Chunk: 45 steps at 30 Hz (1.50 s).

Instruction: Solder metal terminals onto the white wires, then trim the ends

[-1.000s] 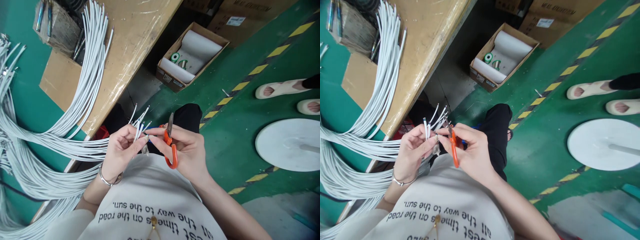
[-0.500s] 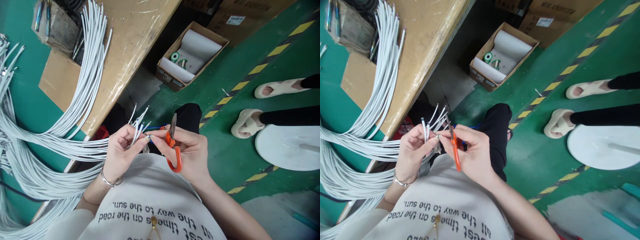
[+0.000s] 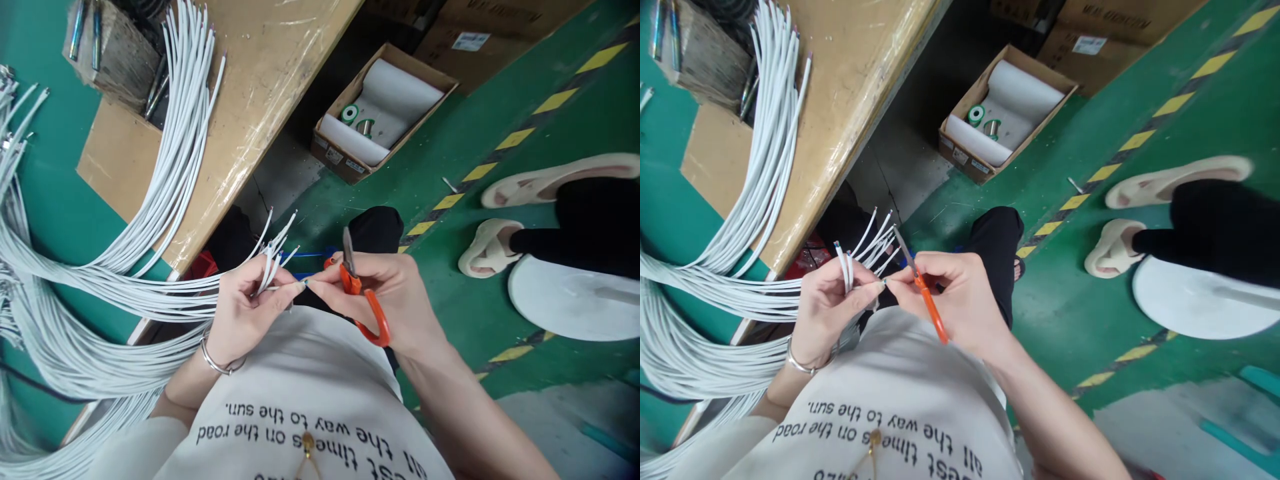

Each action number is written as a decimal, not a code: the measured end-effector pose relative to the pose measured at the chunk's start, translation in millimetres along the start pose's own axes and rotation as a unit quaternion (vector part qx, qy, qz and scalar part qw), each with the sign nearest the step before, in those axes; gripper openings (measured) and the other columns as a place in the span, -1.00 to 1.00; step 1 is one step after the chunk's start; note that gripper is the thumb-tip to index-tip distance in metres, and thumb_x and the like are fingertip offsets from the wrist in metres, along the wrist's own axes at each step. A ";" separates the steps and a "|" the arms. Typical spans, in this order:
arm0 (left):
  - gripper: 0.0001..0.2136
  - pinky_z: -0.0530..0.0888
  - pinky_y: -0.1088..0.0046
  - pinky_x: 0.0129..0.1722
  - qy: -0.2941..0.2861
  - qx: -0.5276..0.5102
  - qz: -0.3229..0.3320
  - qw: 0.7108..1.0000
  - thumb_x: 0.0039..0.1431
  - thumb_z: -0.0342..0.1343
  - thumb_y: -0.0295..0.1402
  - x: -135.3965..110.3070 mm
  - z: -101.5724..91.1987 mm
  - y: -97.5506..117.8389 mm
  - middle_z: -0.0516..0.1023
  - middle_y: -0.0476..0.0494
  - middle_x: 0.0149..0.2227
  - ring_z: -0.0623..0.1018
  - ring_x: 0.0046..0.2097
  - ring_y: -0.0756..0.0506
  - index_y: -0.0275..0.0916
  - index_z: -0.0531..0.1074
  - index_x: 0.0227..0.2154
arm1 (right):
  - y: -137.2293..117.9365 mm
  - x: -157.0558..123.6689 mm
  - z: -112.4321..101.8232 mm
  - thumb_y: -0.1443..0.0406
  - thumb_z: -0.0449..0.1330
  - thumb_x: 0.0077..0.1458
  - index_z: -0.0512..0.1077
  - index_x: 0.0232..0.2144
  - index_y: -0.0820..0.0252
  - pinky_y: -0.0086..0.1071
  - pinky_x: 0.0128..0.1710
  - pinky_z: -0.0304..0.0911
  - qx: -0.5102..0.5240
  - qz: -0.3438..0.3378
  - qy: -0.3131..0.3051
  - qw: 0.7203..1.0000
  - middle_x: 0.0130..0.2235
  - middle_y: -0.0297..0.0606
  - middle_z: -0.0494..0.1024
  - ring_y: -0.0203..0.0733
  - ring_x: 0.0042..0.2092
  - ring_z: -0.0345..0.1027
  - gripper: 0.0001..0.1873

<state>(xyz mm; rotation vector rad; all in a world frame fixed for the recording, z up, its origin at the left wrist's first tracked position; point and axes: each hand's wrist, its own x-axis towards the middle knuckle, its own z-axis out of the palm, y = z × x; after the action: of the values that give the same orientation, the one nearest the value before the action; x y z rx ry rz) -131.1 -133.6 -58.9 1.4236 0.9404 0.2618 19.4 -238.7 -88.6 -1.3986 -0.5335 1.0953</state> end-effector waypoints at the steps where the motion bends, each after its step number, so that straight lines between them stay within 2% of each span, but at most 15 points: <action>1: -0.86 0.29 0.57 -0.54 -0.003 0.005 -0.003 1.000 0.16 0.42 -0.40 0.2 -0.3 0.4 0.49 0.02 -0.49 0.36 -0.51 0.08 -0.23 0.56 -0.42 | -2.4 0.8 -2.9 0.37 0.38 0.03 0.61 -0.59 0.14 -0.42 -0.57 0.13 -0.010 0.009 -0.018 1.000 -0.61 -0.41 0.41 -0.38 -0.55 0.16 -0.83; 4: -0.85 0.22 0.57 -0.55 0.005 0.001 -0.009 1.000 0.17 0.42 -0.39 1.4 -0.5 0.6 0.47 0.04 -0.49 0.29 -0.52 0.09 -0.22 0.55 -0.42 | -7.6 2.3 -5.1 0.37 0.35 0.07 0.62 -0.56 0.15 -0.43 -0.55 0.14 -0.018 0.007 -0.036 0.999 -0.61 -0.44 0.38 -0.41 -0.55 0.12 -0.82; 10: -0.85 0.23 0.58 -0.52 0.019 -0.020 -0.010 1.000 0.22 0.39 -0.34 2.7 -0.8 0.0 0.46 0.05 -0.48 0.29 -0.48 0.08 -0.20 0.53 -0.40 | -3.5 -1.5 2.0 0.38 0.37 0.13 0.72 -0.41 0.06 -0.42 -0.55 0.06 -0.028 -0.066 0.018 0.997 -0.57 -0.44 0.33 -0.40 -0.52 0.13 -0.86; 16: -0.84 0.18 0.53 -0.54 0.024 -0.018 -0.030 0.999 0.12 0.45 -0.39 1.5 -1.9 0.5 0.43 0.03 -0.49 0.26 -0.49 0.06 -0.20 0.54 -0.42 | -5.4 -2.6 -0.8 0.35 0.36 0.16 0.67 -0.45 0.14 -0.43 -0.58 0.00 -0.068 -0.087 0.003 0.994 -0.56 -0.42 0.33 -0.39 -0.53 0.11 -0.86; 19: -0.82 0.17 0.52 -0.57 0.028 -0.005 -0.032 0.999 0.12 0.44 -0.35 2.2 0.3 3.4 0.42 0.02 -0.51 0.25 -0.52 0.06 -0.22 0.54 -0.44 | -8.0 -2.8 -2.8 0.36 0.33 0.17 0.58 -0.50 0.17 -0.41 -0.59 -0.03 -0.101 -0.083 -0.006 0.991 -0.56 -0.41 0.31 -0.38 -0.53 0.10 -0.81; 21: -0.82 0.18 0.52 -0.59 0.023 0.019 -0.020 0.999 0.13 0.42 -0.36 2.9 2.6 5.6 0.41 0.02 -0.51 0.26 -0.53 0.06 -0.23 0.52 -0.46 | -11.0 -3.2 -3.7 0.39 0.31 0.17 0.45 -0.59 0.18 -0.39 -0.59 -0.07 -0.132 -0.085 -0.022 0.987 -0.57 -0.43 0.23 -0.38 -0.54 0.05 -0.70; 24: -0.85 0.20 0.54 -0.60 0.018 0.073 0.031 0.997 0.15 0.35 -0.44 3.3 6.8 7.8 0.45 0.01 -0.50 0.29 -0.52 0.05 -0.23 0.50 -0.47 | -18.1 -2.7 -3.9 0.51 0.26 0.08 0.16 -0.66 0.15 -0.36 -0.56 -0.11 -0.220 -0.139 -0.036 0.965 -0.57 -0.47 0.12 -0.39 -0.53 -0.04 -0.57; 26: -0.87 0.21 0.56 -0.59 0.037 0.089 0.065 0.993 0.15 0.33 -0.48 2.9 9.4 8.3 0.47 0.02 -0.49 0.30 -0.52 0.06 -0.22 0.49 -0.45 | -22.2 -0.8 -3.0 0.56 0.22 -0.01 0.10 -0.65 0.14 -0.36 -0.55 -0.11 -0.264 -0.188 -0.025 0.946 -0.57 -0.47 0.11 -0.38 -0.52 -0.06 -0.58; 27: -0.87 0.22 0.57 -0.59 0.053 0.085 0.071 0.992 0.16 0.32 -0.47 2.5 10.5 8.3 0.47 0.03 -0.50 0.29 -0.53 0.07 -0.22 0.49 -0.44 | -22.9 0.6 -2.2 0.56 0.21 -0.02 0.12 -0.66 0.14 -0.36 -0.55 -0.10 -0.267 -0.201 -0.018 0.942 -0.57 -0.47 0.12 -0.38 -0.52 -0.06 -0.59; 29: -0.86 0.23 0.58 -0.58 0.082 0.055 0.058 0.993 0.21 0.32 -0.43 1.7 12.0 7.7 0.45 0.05 -0.51 0.29 -0.54 0.08 -0.22 0.48 -0.42 | -20.3 3.8 1.1 0.52 0.24 0.03 0.26 -0.65 0.16 -0.39 -0.57 -0.05 -0.226 -0.184 -0.008 0.956 -0.59 -0.47 0.19 -0.40 -0.54 -0.01 -0.66; 33: -0.82 0.24 0.60 -0.56 0.098 -0.018 0.021 0.995 0.29 0.31 -0.32 -0.3 13.5 3.6 0.39 0.08 -0.52 0.26 -0.53 0.09 -0.21 0.46 -0.38 | -0.6 7.2 18.6 0.41 0.29 0.07 0.57 -0.51 0.15 -0.45 -0.60 0.13 -0.030 -0.091 0.056 0.994 -0.57 -0.43 0.46 -0.39 -0.57 0.22 -0.86; 35: -0.80 0.23 0.61 -0.56 0.105 -0.042 0.014 0.993 0.30 0.32 -0.27 -1.2 13.9 0.5 0.36 0.09 -0.54 0.24 -0.53 0.09 -0.21 0.46 -0.38 | 10.8 5.9 32.5 0.39 0.32 0.04 0.60 -0.50 0.12 -0.44 -0.61 0.18 0.053 -0.078 0.107 0.990 -0.59 -0.44 0.50 -0.37 -0.59 0.25 -0.88; 37: -0.77 0.22 0.61 -0.58 0.114 -0.062 0.007 0.991 0.30 0.32 -0.24 -1.9 14.1 -2.2 0.33 0.10 -0.55 0.22 -0.55 0.09 -0.20 0.45 -0.39 | 19.5 3.2 46.2 0.39 0.35 0.02 0.60 -0.52 0.10 -0.43 -0.62 0.21 0.089 -0.089 0.157 0.980 -0.61 -0.45 0.49 -0.36 -0.61 0.27 -0.88; 41: -0.76 0.28 0.58 -0.58 0.108 -0.086 -0.013 0.990 0.31 0.31 -0.20 -2.1 13.2 -4.6 0.36 0.09 -0.58 0.28 -0.55 0.07 -0.19 0.45 -0.38 | 29.0 -2.0 60.3 0.40 0.34 0.09 0.62 -0.44 0.06 -0.31 -0.45 0.41 0.019 -0.164 0.224 0.961 -0.59 -0.43 0.49 -0.29 -0.55 0.33 -0.86; 45: -0.80 0.33 0.59 -0.57 0.086 -0.120 -0.019 0.989 0.30 0.32 -0.23 0.5 10.0 -3.6 0.39 0.08 -0.57 0.32 -0.55 0.07 -0.18 0.48 -0.36 | 33.7 -3.9 54.4 0.41 0.32 0.16 0.65 -0.31 0.00 -0.23 -0.42 0.41 -0.086 -0.229 0.213 0.946 -0.54 -0.39 0.49 -0.23 -0.51 0.33 -0.83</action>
<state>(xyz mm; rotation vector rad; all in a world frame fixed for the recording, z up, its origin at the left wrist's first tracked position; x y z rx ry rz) -125.3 -141.1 -63.7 1.1736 1.0383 0.4608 -38.1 -220.4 -110.2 -1.5088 -0.6057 0.3633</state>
